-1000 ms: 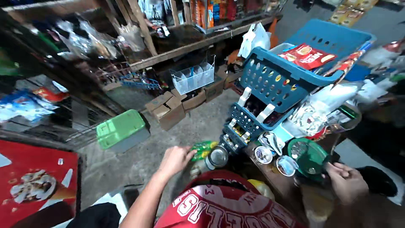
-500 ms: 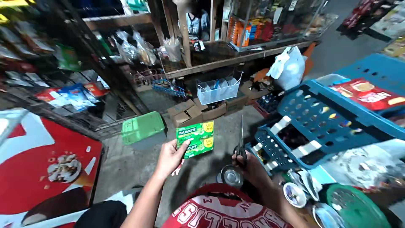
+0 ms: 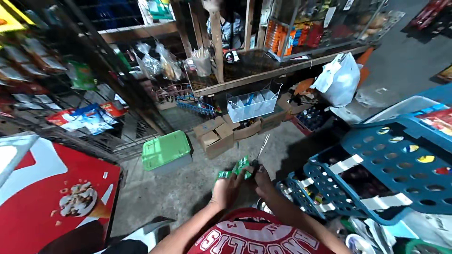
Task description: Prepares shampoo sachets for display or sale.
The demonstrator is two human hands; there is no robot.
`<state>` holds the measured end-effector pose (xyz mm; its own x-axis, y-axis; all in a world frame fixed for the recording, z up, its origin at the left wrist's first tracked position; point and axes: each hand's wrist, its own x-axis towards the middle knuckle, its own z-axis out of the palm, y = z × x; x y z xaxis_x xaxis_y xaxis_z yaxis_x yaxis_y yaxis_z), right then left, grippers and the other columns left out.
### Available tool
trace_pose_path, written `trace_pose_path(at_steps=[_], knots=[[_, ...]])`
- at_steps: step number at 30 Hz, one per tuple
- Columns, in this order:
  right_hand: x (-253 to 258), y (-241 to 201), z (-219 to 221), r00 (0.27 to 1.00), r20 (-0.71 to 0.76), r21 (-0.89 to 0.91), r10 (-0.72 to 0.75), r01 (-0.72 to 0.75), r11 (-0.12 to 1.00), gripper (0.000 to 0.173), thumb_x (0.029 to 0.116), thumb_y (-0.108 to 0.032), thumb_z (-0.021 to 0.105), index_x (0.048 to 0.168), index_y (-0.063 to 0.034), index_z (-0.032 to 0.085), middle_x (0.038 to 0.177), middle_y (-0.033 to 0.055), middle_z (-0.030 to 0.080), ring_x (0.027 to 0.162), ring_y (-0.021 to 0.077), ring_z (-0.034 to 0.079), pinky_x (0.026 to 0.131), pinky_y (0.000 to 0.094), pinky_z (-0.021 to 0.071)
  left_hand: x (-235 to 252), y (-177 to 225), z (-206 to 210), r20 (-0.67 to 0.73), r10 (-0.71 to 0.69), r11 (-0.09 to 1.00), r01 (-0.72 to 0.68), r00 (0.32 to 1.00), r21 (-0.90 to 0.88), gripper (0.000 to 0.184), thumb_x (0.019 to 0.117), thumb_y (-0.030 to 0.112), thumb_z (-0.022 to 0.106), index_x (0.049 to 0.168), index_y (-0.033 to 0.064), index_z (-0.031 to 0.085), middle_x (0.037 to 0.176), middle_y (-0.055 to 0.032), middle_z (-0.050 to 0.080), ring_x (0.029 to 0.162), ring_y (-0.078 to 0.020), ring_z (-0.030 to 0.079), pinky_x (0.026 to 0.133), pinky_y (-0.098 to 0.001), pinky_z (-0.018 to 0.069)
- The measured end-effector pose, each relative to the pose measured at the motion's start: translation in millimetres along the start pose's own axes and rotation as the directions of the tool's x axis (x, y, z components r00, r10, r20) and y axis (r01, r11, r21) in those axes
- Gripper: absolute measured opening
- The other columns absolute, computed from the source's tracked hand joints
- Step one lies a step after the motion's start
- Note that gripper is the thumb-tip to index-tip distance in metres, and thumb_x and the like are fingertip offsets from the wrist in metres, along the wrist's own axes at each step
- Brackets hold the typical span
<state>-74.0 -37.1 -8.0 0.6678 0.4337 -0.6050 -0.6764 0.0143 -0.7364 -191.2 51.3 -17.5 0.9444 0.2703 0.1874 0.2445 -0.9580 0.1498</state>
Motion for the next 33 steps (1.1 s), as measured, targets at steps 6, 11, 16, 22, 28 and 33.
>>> trace_pose_path(at_steps=[6,11,16,22,28,33], knots=[[23.6,2.2,-43.8,0.979,-0.052,-0.139,-0.198,0.189,0.972,0.045,0.0936,0.003,0.068,0.133,0.0032,0.047,0.111,0.0170,0.063,0.091,0.0197,0.065,0.078,0.0357,0.0567,19.3,-1.5,-3.8,0.425,-0.085,0.859,0.283,0.901,-0.427,0.069,0.0948,0.054,0.065,0.154,0.0237,0.047,0.125,-0.0112,0.071,0.094,-0.0323,0.072,0.085,-0.0587,0.0554],[35.0,-30.8,-67.1,0.967,0.036,-0.200,-0.252,0.254,0.946,0.044,0.0943,0.002,0.065,0.134,0.0044,0.046,0.109,0.0163,0.062,0.090,0.0187,0.065,0.077,0.0356,0.0583,26.6,-21.8,30.0,0.494,-0.317,0.530,0.583,0.810,-0.616,0.055,0.1078,0.045,0.042,0.147,0.0071,0.051,0.122,-0.0153,0.070,0.107,-0.0293,0.069,0.096,-0.0525,0.0517],[63.6,-69.6,-38.1,0.925,0.198,-0.076,-0.325,0.345,0.935,0.039,0.0906,0.002,0.062,0.127,0.0038,0.049,0.102,0.0101,0.063,0.087,0.0150,0.067,0.077,0.0333,0.0604,66.8,-48.7,43.3,0.703,-0.126,-0.085,0.699,0.700,-0.710,0.062,0.1087,0.055,0.023,0.128,0.0100,0.060,0.101,-0.0047,0.069,0.083,-0.0085,0.066,0.073,-0.0282,0.0563],[139.0,-127.8,25.2,0.893,0.264,0.043,-0.366,0.368,0.929,0.035,0.0929,0.004,0.055,0.127,0.0011,0.048,0.100,0.0046,0.066,0.085,0.0107,0.069,0.076,0.0294,0.0612,146.2,-121.2,28.6,0.400,-0.111,-0.363,0.338,0.910,-0.868,0.022,0.1031,0.008,0.043,0.117,0.0092,0.060,0.095,0.0036,0.076,0.087,-0.0055,0.073,0.082,-0.0257,0.0607],[219.4,-175.1,73.7,0.822,0.372,0.106,-0.430,0.423,0.900,0.035,0.0883,-0.004,0.064,0.121,-0.0004,0.052,0.098,0.0027,0.068,0.087,0.0110,0.069,0.080,0.0300,0.0610,215.9,-188.2,6.5,0.236,-0.127,-0.201,0.209,0.963,-0.957,0.024,0.0964,-0.001,0.055,0.118,0.0071,0.061,0.104,0.0055,0.075,0.099,-0.0052,0.071,0.094,-0.0282,0.0575],[272.3,-213.7,87.2,0.779,0.484,0.143,-0.400,0.380,0.914,0.038,0.0874,-0.011,0.070,0.121,-0.0013,0.055,0.100,0.0059,0.070,0.090,0.0139,0.070,0.084,0.0334,0.0612,268.9,-192.8,1.0,0.328,-0.138,-0.274,0.282,0.934,-0.919,0.026,0.0983,0.003,0.049,0.123,0.0085,0.056,0.102,0.0040,0.075,0.095,-0.0064,0.072,0.089,-0.0280,0.0596]])
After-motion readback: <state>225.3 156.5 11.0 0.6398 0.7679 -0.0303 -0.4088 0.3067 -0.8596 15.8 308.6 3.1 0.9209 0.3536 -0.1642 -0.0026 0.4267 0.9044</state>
